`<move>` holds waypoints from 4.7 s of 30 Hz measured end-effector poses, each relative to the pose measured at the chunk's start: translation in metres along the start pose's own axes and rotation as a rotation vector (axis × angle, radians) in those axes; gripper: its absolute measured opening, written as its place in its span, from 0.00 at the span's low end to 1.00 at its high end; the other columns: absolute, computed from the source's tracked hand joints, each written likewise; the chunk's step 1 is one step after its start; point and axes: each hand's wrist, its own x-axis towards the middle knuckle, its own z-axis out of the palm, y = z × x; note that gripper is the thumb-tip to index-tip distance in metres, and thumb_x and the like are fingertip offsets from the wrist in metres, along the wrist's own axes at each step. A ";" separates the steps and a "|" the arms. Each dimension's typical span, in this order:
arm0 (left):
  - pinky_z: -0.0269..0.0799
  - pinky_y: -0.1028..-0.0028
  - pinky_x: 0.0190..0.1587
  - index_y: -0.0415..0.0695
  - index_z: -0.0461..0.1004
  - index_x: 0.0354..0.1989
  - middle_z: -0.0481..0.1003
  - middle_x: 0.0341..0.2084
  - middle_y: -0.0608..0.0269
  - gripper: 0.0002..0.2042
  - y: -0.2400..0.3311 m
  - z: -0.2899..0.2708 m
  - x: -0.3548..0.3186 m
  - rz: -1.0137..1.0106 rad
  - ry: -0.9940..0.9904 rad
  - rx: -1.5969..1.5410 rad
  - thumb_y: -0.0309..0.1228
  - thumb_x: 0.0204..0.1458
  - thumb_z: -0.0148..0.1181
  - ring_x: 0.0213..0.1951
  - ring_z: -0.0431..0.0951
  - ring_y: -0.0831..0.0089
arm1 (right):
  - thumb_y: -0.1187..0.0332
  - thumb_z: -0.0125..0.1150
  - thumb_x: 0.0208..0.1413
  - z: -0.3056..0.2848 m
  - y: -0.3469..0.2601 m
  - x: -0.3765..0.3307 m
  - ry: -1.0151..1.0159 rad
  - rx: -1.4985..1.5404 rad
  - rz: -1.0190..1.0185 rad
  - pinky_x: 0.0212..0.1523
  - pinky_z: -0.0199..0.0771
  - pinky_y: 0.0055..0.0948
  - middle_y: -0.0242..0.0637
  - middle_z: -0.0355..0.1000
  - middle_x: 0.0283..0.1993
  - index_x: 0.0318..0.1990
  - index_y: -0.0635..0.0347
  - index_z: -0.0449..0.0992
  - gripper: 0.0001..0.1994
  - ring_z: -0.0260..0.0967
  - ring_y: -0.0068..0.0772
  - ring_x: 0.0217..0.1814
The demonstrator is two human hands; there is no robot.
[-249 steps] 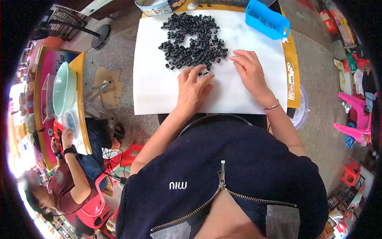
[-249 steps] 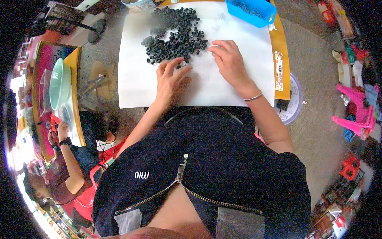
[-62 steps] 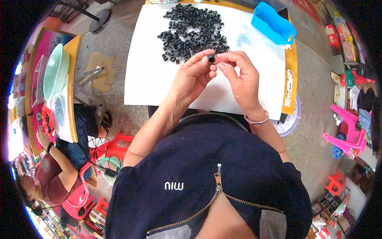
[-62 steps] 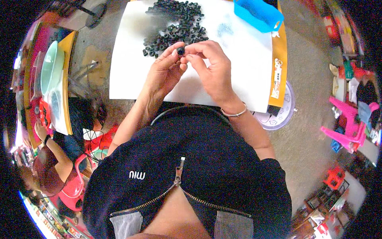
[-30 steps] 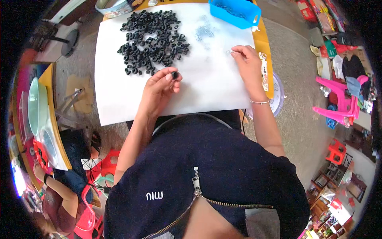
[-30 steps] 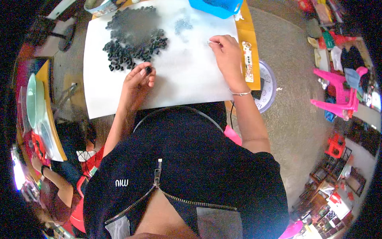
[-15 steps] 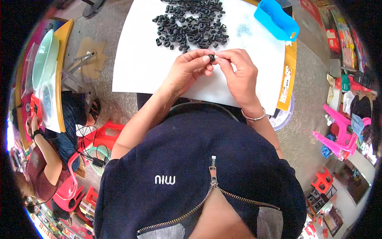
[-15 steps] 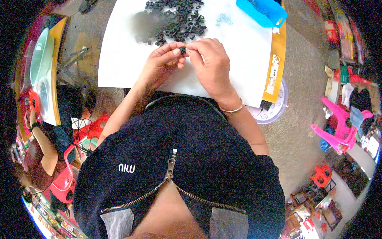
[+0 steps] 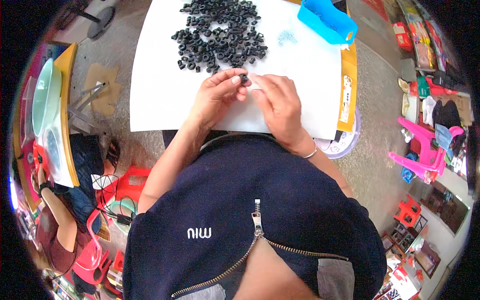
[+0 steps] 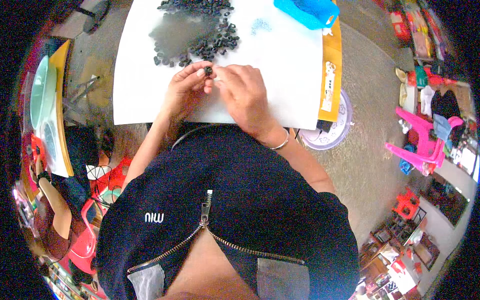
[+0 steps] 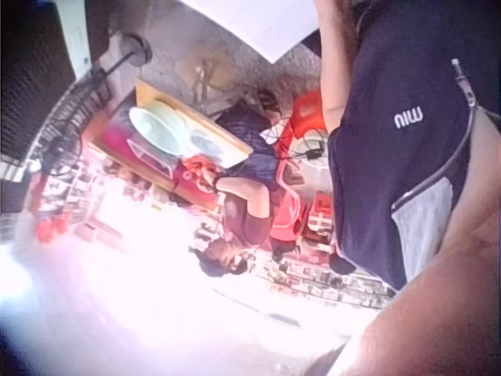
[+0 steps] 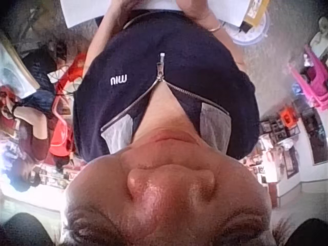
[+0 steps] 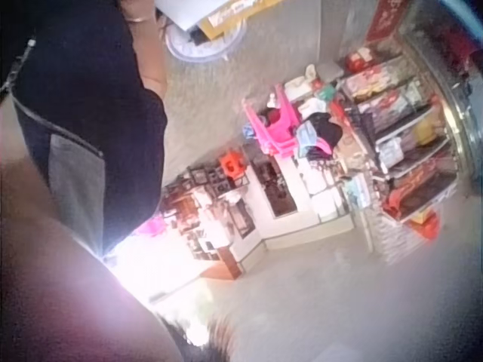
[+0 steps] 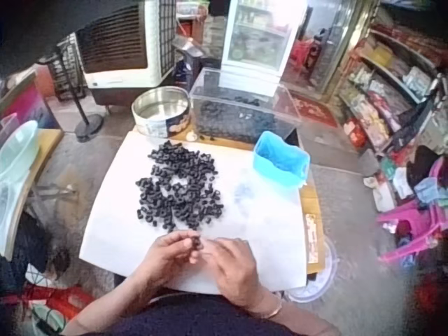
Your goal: Assembling or sorting small black rubber gaskets at a white table.
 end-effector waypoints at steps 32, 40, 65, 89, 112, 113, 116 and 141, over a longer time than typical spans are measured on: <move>0.73 0.77 0.35 0.38 0.71 0.46 0.75 0.35 0.56 0.12 0.009 -0.028 -0.011 0.104 -0.104 -0.140 0.29 0.55 0.55 0.32 0.75 0.75 | 0.75 0.62 0.44 0.034 0.055 0.028 -0.068 -0.190 0.040 0.42 0.66 0.37 0.38 0.70 0.33 0.33 0.59 0.75 0.07 0.65 0.42 0.39; 0.70 0.79 0.35 0.38 0.69 0.48 0.73 0.36 0.57 0.15 0.009 -0.028 -0.012 0.101 -0.079 -0.091 0.32 0.54 0.56 0.32 0.72 0.75 | 0.77 0.58 0.50 0.025 0.044 0.026 -0.051 0.405 0.473 0.32 0.68 0.23 0.34 0.73 0.30 0.37 0.63 0.76 0.06 0.66 0.25 0.28; 0.73 0.80 0.35 0.36 0.72 0.44 0.76 0.34 0.60 0.10 0.015 -0.004 -0.014 0.064 0.019 -0.003 0.27 0.55 0.54 0.33 0.75 0.77 | 0.78 0.58 0.52 0.013 -0.005 0.035 -0.162 0.479 0.254 0.36 0.71 0.21 0.37 0.73 0.34 0.37 0.64 0.77 0.06 0.72 0.25 0.35; 0.71 0.80 0.36 0.35 0.74 0.42 0.76 0.28 0.65 0.10 0.024 -0.004 -0.018 0.112 0.064 0.512 0.28 0.55 0.56 0.28 0.73 0.81 | 0.83 0.57 0.48 0.016 0.006 0.031 -0.189 0.191 -0.234 0.33 0.71 0.29 0.41 0.70 0.34 0.40 0.65 0.73 0.10 0.69 0.39 0.34; 0.72 0.78 0.39 0.32 0.73 0.45 0.76 0.33 0.62 0.14 0.014 0.004 -0.014 0.103 0.035 0.519 0.30 0.55 0.56 0.32 0.74 0.78 | 0.80 0.56 0.43 0.020 0.005 0.018 -0.076 0.040 -0.255 0.32 0.67 0.34 0.40 0.67 0.32 0.40 0.66 0.71 0.13 0.65 0.40 0.31; 0.72 0.78 0.39 0.32 0.73 0.45 0.76 0.33 0.62 0.14 0.016 0.003 -0.013 0.070 0.029 0.510 0.30 0.55 0.56 0.32 0.74 0.78 | 0.80 0.57 0.43 0.018 0.004 0.018 -0.079 0.051 -0.245 0.32 0.67 0.34 0.40 0.67 0.32 0.40 0.66 0.71 0.13 0.65 0.41 0.32; 0.71 0.79 0.40 0.31 0.72 0.45 0.76 0.33 0.62 0.14 0.013 0.002 -0.012 0.003 0.020 0.445 0.30 0.55 0.56 0.32 0.74 0.78 | 0.80 0.57 0.43 0.014 0.004 0.014 -0.121 0.102 -0.186 0.33 0.68 0.35 0.41 0.67 0.33 0.41 0.65 0.71 0.14 0.65 0.41 0.33; 0.74 0.79 0.34 0.35 0.70 0.46 0.76 0.31 0.58 0.12 0.021 0.010 -0.013 -0.029 0.041 0.102 0.27 0.56 0.53 0.29 0.75 0.76 | 0.78 0.57 0.51 0.003 -0.005 0.018 -0.054 0.354 0.212 0.34 0.71 0.26 0.40 0.73 0.34 0.39 0.63 0.76 0.07 0.72 0.32 0.34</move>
